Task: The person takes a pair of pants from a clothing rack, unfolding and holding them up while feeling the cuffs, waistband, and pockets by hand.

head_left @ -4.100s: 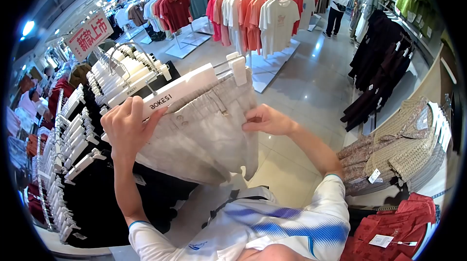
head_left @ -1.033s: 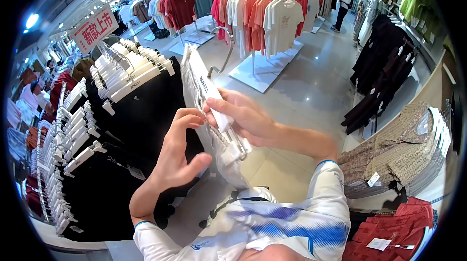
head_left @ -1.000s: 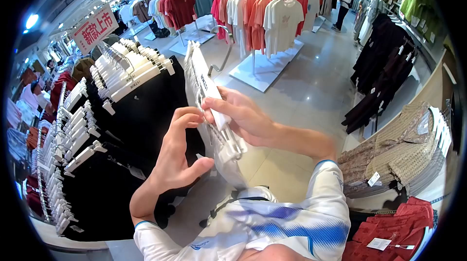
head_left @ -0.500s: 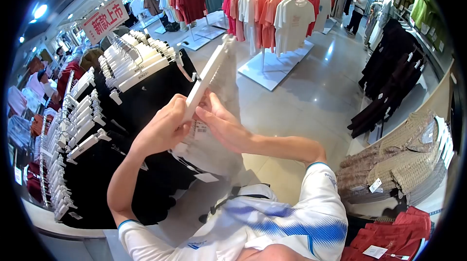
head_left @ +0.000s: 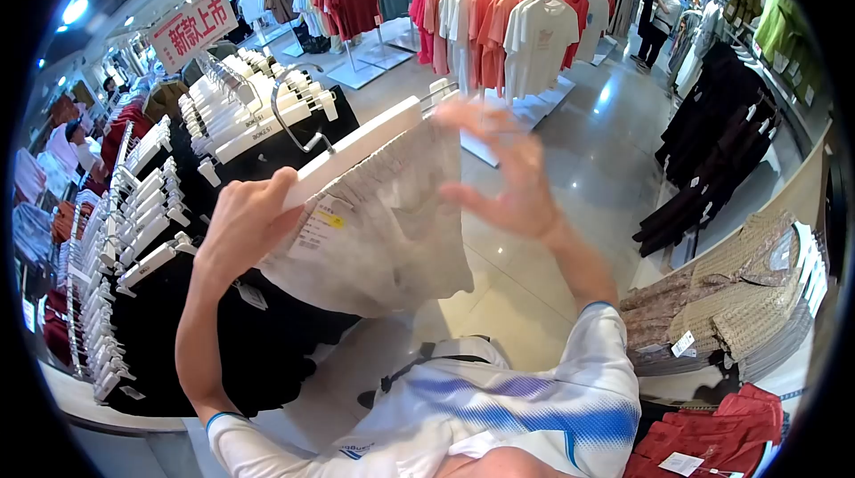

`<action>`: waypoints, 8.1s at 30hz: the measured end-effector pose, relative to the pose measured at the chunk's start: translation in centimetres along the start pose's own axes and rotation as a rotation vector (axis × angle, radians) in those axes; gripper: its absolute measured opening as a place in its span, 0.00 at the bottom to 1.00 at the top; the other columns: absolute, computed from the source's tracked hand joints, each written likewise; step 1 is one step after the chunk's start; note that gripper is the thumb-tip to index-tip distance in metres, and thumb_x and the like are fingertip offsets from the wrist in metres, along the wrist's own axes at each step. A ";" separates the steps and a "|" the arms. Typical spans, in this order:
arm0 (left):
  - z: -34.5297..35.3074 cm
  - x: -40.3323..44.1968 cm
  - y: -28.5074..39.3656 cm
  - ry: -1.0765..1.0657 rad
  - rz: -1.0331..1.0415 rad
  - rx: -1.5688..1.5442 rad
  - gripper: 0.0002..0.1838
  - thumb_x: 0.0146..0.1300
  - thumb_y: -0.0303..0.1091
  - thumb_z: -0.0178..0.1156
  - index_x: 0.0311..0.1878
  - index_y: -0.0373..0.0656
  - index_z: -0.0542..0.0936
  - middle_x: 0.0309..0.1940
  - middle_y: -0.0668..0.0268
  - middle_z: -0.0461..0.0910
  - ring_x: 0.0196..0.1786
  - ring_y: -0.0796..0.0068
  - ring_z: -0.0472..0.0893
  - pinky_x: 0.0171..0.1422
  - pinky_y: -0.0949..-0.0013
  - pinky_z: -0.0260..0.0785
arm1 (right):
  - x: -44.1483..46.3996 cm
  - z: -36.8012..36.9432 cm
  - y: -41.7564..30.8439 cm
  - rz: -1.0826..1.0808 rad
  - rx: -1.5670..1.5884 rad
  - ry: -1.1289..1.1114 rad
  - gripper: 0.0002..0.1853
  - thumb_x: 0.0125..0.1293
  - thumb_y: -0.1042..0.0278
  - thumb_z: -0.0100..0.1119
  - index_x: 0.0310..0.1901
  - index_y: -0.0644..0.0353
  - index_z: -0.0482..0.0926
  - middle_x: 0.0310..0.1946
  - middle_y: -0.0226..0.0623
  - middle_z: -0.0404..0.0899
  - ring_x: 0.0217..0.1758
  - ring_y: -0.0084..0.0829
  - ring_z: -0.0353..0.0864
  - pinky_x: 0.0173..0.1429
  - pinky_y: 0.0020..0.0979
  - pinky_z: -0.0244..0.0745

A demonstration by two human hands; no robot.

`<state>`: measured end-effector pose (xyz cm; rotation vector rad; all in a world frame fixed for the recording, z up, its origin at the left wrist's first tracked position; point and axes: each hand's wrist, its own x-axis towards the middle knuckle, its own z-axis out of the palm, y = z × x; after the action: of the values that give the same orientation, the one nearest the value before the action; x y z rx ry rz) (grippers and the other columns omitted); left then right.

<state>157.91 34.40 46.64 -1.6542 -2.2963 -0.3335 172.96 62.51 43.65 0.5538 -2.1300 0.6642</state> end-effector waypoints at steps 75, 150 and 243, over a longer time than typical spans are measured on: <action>47.2 -44.2 1.1 -0.066 -1.575 -0.242 0.19 0.63 0.41 0.49 0.44 0.33 0.80 0.45 0.42 0.77 0.55 0.45 0.74 0.57 0.49 0.66 | 16.1 -9.6 2.9 -0.218 -0.519 0.041 0.18 0.51 0.57 0.71 0.31 0.65 0.81 0.21 0.33 0.77 0.25 0.20 0.73 0.30 0.26 0.67; 10.6 6.7 8.8 -0.576 0.094 -0.086 0.23 0.66 0.49 0.52 0.41 0.35 0.80 0.32 0.54 0.82 0.36 0.53 0.81 0.46 0.54 0.70 | 8.2 2.0 1.2 -0.081 -0.497 -0.091 0.22 0.51 0.42 0.65 0.27 0.56 0.76 0.15 0.34 0.76 0.21 0.37 0.78 0.26 0.37 0.69; 6.3 -1.0 5.8 -0.139 -0.471 -1.793 0.17 0.68 0.38 0.56 0.49 0.39 0.63 0.36 0.52 0.79 0.36 0.68 0.83 0.37 0.65 0.79 | 9.6 10.4 7.7 -0.503 -0.045 -0.280 0.21 0.46 0.60 0.69 0.46 0.50 0.79 0.60 0.32 0.71 0.67 0.38 0.64 0.72 0.43 0.56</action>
<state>163.06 37.56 40.47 -1.3405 -2.2846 -3.0330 156.97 60.43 43.89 1.1627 -2.1236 0.2653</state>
